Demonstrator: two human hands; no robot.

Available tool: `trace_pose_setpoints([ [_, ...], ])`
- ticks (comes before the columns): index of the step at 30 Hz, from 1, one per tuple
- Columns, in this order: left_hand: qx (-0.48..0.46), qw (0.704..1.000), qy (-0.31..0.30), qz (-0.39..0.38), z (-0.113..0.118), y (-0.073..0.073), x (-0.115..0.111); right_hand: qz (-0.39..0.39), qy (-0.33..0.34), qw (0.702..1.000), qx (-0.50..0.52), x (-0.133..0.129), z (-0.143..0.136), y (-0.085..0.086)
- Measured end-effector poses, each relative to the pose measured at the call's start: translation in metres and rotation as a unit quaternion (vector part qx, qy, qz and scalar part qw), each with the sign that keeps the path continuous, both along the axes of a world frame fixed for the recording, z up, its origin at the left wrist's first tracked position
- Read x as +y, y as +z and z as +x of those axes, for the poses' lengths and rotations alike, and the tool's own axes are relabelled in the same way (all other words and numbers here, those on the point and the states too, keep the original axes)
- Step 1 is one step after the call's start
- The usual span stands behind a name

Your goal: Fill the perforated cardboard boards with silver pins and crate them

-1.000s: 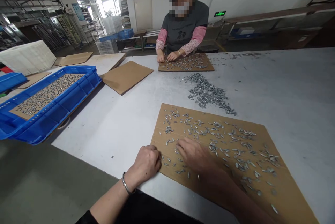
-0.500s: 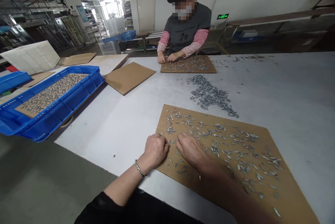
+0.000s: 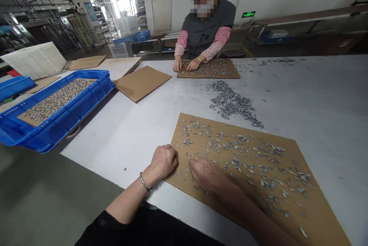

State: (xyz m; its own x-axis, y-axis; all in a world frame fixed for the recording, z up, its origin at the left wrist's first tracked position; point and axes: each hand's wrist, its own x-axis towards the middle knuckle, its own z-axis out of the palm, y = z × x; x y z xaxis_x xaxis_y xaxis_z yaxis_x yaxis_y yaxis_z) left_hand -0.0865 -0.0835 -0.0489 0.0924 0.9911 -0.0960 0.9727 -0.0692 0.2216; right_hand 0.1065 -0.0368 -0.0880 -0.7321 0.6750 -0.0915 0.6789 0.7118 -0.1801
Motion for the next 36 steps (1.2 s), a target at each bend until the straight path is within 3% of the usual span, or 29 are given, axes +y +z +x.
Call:
trace_pose_setpoints([
  [4, -0.026, 0.998, -0.057, 0.018, -0.002, -0.004, -0.013, 0.007, 0.001, 1.0, 0.008, 0.009, 0.002, 0.009],
  [8, -0.057, 0.996, -0.068, 0.012, 0.001, -0.01, -0.017, 0.024, -0.036, 0.999, 0.022, 0.022, -0.002, 0.015],
  [11, -0.121, 0.991, -0.049, 0.017, -0.004, -0.011, -0.019, 0.015, -0.041, 0.999, 0.013, 0.029, -0.009, 0.016],
  [16, -0.188, 0.98, 0.041, 0.05, -0.025, -0.008, -0.022, -0.013, -0.055, 0.998, 0.019, 0.025, -0.012, 0.02],
  [20, -0.172, 0.981, 0.061, 0.062, -0.029, -0.007, -0.01, -0.058, -0.009, 0.998, 0.01, 0.01, -0.017, 0.026],
  [26, -0.068, 0.991, 0.113, 0.005, -0.006, -0.011, 0.027, -0.081, -0.013, 0.997, -0.008, 0.008, -0.028, 0.026],
  [31, -0.027, 0.992, 0.124, -0.012, 0.005, -0.015, 0.046, -0.07, -0.046, 0.995, 0.062, 0.025, -0.001, 0.021],
  [36, -0.008, 0.998, 0.062, -0.023, 0.006, -0.012, 0.05, -0.018, -0.105, 0.991, 0.077, 0.034, 0.038, 0.012],
])
